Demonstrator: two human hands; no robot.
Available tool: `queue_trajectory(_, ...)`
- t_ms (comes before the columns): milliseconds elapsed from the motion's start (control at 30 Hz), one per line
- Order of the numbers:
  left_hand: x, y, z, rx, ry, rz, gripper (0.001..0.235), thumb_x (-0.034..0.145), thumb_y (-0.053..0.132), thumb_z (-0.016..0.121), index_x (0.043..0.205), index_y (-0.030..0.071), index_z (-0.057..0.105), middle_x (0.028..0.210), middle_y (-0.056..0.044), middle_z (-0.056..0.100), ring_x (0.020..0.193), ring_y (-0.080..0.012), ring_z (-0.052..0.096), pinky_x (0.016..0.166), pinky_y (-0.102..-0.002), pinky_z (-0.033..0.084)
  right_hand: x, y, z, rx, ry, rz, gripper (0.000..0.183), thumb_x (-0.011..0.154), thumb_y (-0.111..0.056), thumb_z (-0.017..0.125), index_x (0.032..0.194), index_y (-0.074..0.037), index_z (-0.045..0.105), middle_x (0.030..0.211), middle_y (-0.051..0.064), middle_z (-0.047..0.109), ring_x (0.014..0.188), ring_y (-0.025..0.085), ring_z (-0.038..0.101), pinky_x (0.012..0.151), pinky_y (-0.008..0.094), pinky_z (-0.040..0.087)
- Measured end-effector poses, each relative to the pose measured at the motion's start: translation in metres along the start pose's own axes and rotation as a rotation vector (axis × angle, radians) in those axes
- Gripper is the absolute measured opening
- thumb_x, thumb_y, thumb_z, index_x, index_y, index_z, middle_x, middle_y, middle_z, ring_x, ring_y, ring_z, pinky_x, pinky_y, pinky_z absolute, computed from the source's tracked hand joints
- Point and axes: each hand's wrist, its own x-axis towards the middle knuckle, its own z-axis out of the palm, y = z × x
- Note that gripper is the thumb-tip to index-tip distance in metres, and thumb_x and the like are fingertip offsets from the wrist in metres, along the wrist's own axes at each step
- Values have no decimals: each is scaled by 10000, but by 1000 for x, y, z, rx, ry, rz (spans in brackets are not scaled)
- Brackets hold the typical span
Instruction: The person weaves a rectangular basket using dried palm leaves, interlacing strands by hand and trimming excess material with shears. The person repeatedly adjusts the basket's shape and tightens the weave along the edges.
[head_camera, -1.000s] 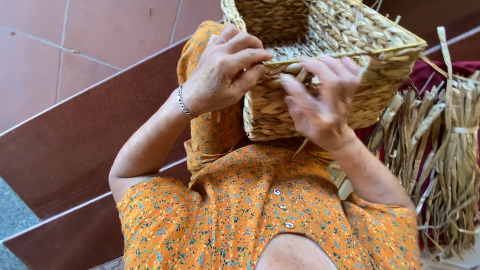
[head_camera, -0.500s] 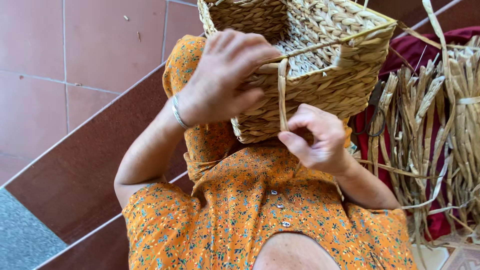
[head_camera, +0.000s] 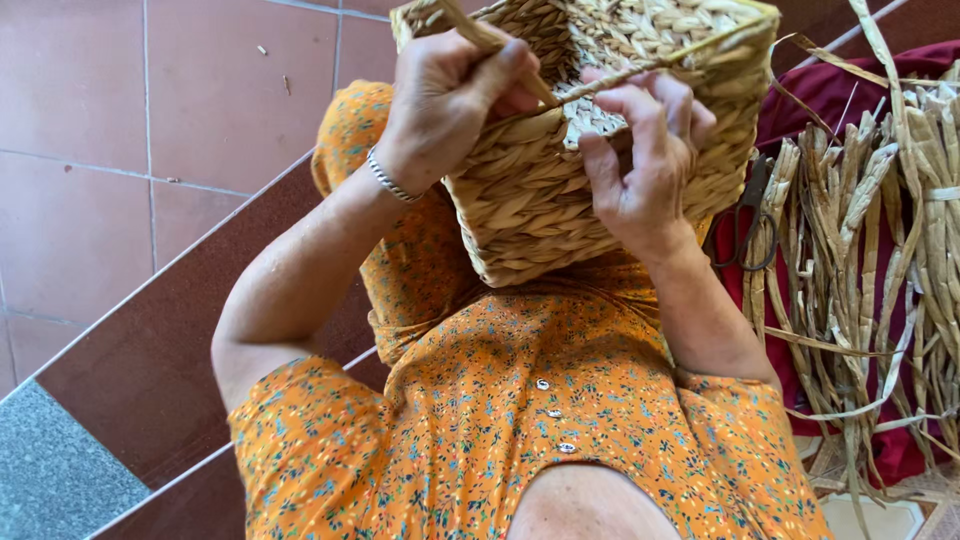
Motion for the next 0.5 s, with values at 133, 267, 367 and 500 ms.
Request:
queue_trajectory(133, -9, 7, 8, -333, 56, -206, 310, 1121, 230, 537, 1093, -18, 723, 968, -160, 789, 793, -181, 759, 712, -307, 631, 10, 3, -10, 18, -30, -59, 372, 1153, -420, 655, 1240, -69, 568, 1437, 73, 707, 1386, 246, 512, 1137, 391, 236)
queue_trajectory(267, -17, 0, 21, -496, -19, -367, 320, 1069, 292, 504, 1134, 18, 655, 919, -164, 785, 763, -190, 795, 671, -335, 677, -3, 3, -18, 136, -15, 37, 251, 1093, -286, 734, 1154, -85, 596, 1233, 95, 743, 1291, 260, 594, 1180, 417, 276)
queue_trajectory(367, -3, -20, 24, -419, -27, -295, 325, 1097, 278, 512, 1149, -6, 662, 882, -163, 774, 692, -192, 768, 627, -331, 652, -22, 4, -18, 222, 6, 61, 190, 1069, -205, 713, 1104, -62, 593, 1104, 136, 724, 1167, 301, 631, 1235, 473, 258)
queue_trajectory(500, 22, -49, 1, -226, 91, -79, 248, 1092, 199, 599, 1063, -24, 704, 829, -140, 741, 626, -192, 707, 573, -327, 600, -33, 7, -18, 319, 25, -104, 206, 1108, -215, 645, 1133, -41, 538, 1167, 170, 704, 1063, 326, 661, 1262, 542, 168)
